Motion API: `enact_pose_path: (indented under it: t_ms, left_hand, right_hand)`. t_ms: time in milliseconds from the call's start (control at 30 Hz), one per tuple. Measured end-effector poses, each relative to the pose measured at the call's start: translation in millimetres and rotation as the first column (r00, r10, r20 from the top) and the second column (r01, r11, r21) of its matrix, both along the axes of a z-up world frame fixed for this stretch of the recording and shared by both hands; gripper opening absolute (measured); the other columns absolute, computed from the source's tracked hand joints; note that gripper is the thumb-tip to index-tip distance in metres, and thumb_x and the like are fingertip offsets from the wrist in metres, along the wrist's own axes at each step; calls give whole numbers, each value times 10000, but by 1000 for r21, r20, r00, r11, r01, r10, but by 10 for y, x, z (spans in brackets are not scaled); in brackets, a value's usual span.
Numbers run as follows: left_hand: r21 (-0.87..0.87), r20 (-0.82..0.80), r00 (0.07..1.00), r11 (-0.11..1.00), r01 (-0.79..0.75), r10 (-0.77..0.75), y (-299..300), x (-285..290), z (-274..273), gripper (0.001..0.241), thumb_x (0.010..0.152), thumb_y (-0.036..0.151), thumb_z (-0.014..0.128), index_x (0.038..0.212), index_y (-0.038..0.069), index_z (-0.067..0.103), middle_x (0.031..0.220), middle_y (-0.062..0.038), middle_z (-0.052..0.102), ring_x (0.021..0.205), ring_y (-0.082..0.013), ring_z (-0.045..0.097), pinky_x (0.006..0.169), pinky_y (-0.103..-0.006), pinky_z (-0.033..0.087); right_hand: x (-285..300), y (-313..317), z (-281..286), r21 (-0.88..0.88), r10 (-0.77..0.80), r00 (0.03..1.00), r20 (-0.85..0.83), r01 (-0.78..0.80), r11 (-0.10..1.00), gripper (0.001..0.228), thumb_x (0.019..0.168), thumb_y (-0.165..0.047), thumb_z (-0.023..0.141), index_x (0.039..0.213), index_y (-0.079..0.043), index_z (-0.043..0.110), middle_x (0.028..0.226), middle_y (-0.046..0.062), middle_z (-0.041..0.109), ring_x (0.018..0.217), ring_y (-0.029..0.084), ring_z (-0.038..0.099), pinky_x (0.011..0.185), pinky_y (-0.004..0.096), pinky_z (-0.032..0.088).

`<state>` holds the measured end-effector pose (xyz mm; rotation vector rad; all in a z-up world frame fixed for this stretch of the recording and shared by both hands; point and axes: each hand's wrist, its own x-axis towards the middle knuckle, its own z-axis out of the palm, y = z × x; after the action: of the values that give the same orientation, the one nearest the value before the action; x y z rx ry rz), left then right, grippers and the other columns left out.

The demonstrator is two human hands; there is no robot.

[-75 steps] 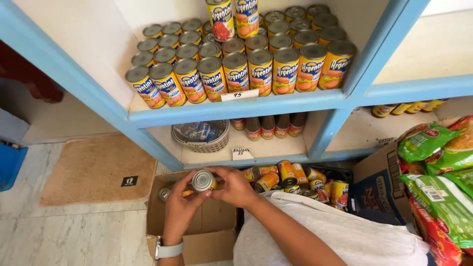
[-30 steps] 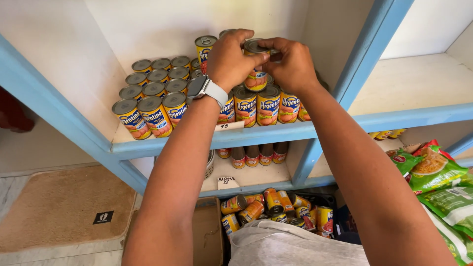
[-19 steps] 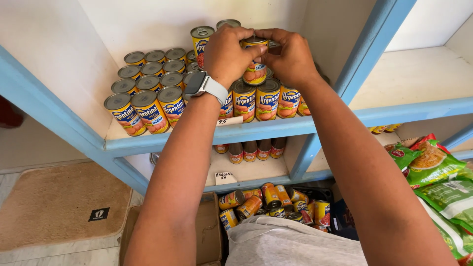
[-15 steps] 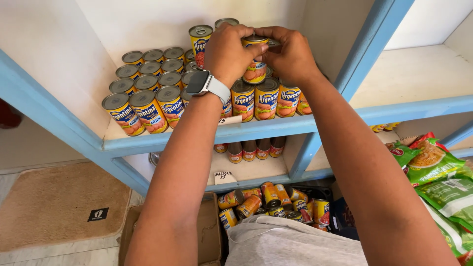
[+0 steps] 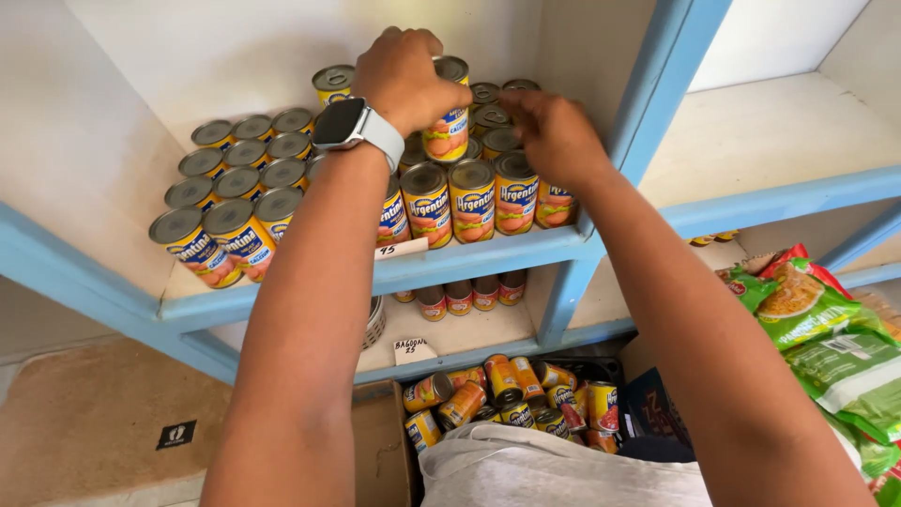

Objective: Stocking canned goods onto a grocery store shelf from a cardboard box.

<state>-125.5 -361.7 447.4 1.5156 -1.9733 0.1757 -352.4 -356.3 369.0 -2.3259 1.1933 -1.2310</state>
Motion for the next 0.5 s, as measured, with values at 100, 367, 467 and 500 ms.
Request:
enact_pose_path:
  t_ms: [100,367,467,500]
  left_hand:
    - [7,-27,998,998,-58,58,14,-101,53,625,659,450,856,1164,106,724,1155,-171,655,1024,-382,661,880,-473,538]
    - [-66,143,968,978,-198,205,-195,-275,86,500,641,457,856,1012,130,781,1048,-98,719,1123,-381,526,820,-541,516]
    - [-16,199,958,978,-208,207,-239,-284,130,433,675,451,842,929,103,795,988,-100,741,1129,-383,525,820,-547,513]
    - [23,217,956,978,-209,199,-256,-269,146,423,686,450,836,901,88,793,959,-106,746,1126,-390,521,818,-549,510]
  right_hand:
    - [80,217,43,53,-99,993,-62,102,993,502,891,38,612,1364,-122,659,1168,181,731,1034,336,715,908,411,551]
    - [51,198,-49,-7,-122,988,-91,122,993,449,893,-9,628,1320,-134,686,1165,207,706,1020,421,670,898,483,530]
    - [40,143,-144,-63,-134,985,-107,128,990,435,883,-6,621,1292,-130,705,1138,224,708,1054,419,663,904,494,525]
    - [41,116,-186,-118,-138,984,-113,124,985,429,877,0,616,1275,-126,718,1118,238,708,1090,416,658,914,499,523]
